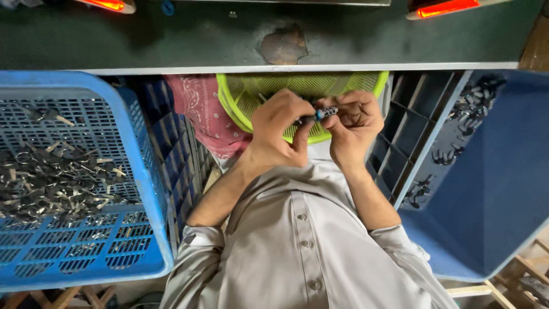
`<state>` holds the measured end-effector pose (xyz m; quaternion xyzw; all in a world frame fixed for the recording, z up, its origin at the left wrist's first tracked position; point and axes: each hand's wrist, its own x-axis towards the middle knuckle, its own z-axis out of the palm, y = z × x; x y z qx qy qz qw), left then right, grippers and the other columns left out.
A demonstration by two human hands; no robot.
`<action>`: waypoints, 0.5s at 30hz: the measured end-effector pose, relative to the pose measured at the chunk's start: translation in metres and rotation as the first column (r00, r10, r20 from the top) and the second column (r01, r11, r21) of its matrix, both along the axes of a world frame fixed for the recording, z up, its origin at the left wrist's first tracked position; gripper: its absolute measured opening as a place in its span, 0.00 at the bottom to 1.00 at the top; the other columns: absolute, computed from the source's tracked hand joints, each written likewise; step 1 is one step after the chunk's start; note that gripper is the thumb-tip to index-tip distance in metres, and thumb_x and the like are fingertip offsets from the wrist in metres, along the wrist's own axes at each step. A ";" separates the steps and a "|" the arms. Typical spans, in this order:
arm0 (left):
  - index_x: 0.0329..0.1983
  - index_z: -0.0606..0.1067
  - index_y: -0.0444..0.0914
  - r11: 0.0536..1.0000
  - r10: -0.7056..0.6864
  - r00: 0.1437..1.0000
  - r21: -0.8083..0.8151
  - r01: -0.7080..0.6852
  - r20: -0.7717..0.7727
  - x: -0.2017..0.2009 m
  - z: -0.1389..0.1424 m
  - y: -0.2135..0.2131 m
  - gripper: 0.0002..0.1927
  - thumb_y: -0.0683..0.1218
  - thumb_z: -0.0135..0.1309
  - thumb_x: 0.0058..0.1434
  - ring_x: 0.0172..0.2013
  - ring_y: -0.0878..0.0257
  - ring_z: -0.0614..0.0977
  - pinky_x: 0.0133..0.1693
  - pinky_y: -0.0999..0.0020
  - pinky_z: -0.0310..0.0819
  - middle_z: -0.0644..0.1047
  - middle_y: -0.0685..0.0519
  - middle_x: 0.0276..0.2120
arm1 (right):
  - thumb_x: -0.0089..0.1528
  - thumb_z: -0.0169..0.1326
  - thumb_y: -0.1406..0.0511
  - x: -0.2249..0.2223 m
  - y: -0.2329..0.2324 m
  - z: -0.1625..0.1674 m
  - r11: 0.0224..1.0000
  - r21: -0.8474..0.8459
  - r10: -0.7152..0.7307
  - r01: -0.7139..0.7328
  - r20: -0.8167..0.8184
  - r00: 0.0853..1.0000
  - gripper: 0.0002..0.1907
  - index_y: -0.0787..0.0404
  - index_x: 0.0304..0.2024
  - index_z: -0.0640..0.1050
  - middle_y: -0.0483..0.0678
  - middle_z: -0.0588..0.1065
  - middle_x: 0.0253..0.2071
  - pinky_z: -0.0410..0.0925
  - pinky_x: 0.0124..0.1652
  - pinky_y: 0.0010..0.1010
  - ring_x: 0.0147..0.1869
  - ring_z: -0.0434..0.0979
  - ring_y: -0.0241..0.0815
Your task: The person picks small metal fitting bodies and blue plastic inserts from bins on the workbench, presses the inserts into the fittings by hand, and drops completed assemblies into a green colander basket. They later scoop finished assemblies between larger bins to consolidate them.
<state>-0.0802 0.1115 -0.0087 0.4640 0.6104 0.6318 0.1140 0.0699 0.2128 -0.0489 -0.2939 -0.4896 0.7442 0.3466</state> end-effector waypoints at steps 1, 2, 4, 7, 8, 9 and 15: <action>0.44 0.72 0.36 0.999 0.027 0.999 0.031 -0.026 -0.039 0.000 0.001 0.002 0.16 0.31 0.56 0.52 0.35 0.48 0.78 0.39 0.58 0.75 0.75 0.47 0.36 | 0.64 0.64 0.75 0.001 -0.003 -0.004 1.000 0.007 0.021 -0.021 0.008 1.000 0.16 0.65 0.48 0.70 0.54 0.80 0.45 0.75 0.52 0.29 0.50 0.82 0.42; 0.44 0.73 0.36 0.997 0.050 0.996 0.063 -0.046 -0.073 0.000 0.001 0.004 0.17 0.31 0.56 0.52 0.35 0.49 0.78 0.38 0.58 0.75 0.75 0.47 0.36 | 0.64 0.64 0.74 0.003 -0.005 -0.007 0.999 0.014 0.037 -0.037 0.020 0.999 0.16 0.65 0.48 0.70 0.55 0.80 0.45 0.75 0.51 0.29 0.49 0.82 0.42; 0.44 0.73 0.35 0.997 0.043 0.992 0.063 -0.036 -0.121 -0.001 0.001 0.006 0.18 0.30 0.56 0.50 0.35 0.49 0.78 0.38 0.57 0.75 0.75 0.48 0.36 | 0.65 0.65 0.72 0.004 -0.006 -0.013 0.999 -0.003 0.049 -0.049 0.006 0.999 0.17 0.65 0.47 0.69 0.54 0.78 0.45 0.75 0.51 0.29 0.49 0.81 0.42; 0.44 0.75 0.34 1.000 -0.006 0.980 0.004 0.007 -0.198 -0.004 0.007 0.002 0.19 0.30 0.54 0.48 0.36 0.49 0.78 0.38 0.56 0.74 0.75 0.48 0.36 | 0.66 0.64 0.72 0.001 -0.001 -0.020 0.983 -0.174 0.045 -0.058 -0.077 0.996 0.16 0.62 0.46 0.68 0.51 0.75 0.42 0.74 0.51 0.30 0.48 0.79 0.42; 0.44 0.76 0.33 1.000 -0.002 0.971 0.007 0.003 -0.239 -0.006 0.011 -0.001 0.19 0.30 0.54 0.47 0.36 0.49 0.78 0.38 0.56 0.75 0.75 0.47 0.36 | 0.67 0.62 0.72 -0.001 0.001 -0.022 0.952 -0.299 0.039 -0.067 -0.098 0.994 0.15 0.62 0.46 0.68 0.52 0.75 0.42 0.74 0.51 0.31 0.48 0.78 0.43; 0.44 0.77 0.33 1.000 0.004 0.961 0.012 -0.001 -0.277 -0.007 0.016 -0.003 0.19 0.30 0.54 0.47 0.37 0.49 0.79 0.39 0.57 0.75 0.75 0.47 0.37 | 0.68 0.61 0.73 -0.003 0.003 -0.021 0.905 -0.418 0.030 -0.075 -0.115 0.993 0.13 0.62 0.46 0.67 0.53 0.74 0.41 0.73 0.50 0.31 0.47 0.77 0.44; 0.35 0.77 0.37 0.953 0.248 0.912 -0.085 -0.290 -0.328 -0.024 0.037 -0.027 0.14 0.32 0.55 0.44 0.38 0.51 0.77 0.41 0.56 0.72 0.78 0.52 0.36 | 0.67 0.57 0.74 -0.028 0.012 0.013 0.876 -0.443 0.104 -0.191 -0.213 0.972 0.13 0.60 0.47 0.67 0.54 0.74 0.40 0.72 0.41 0.32 0.44 0.75 0.45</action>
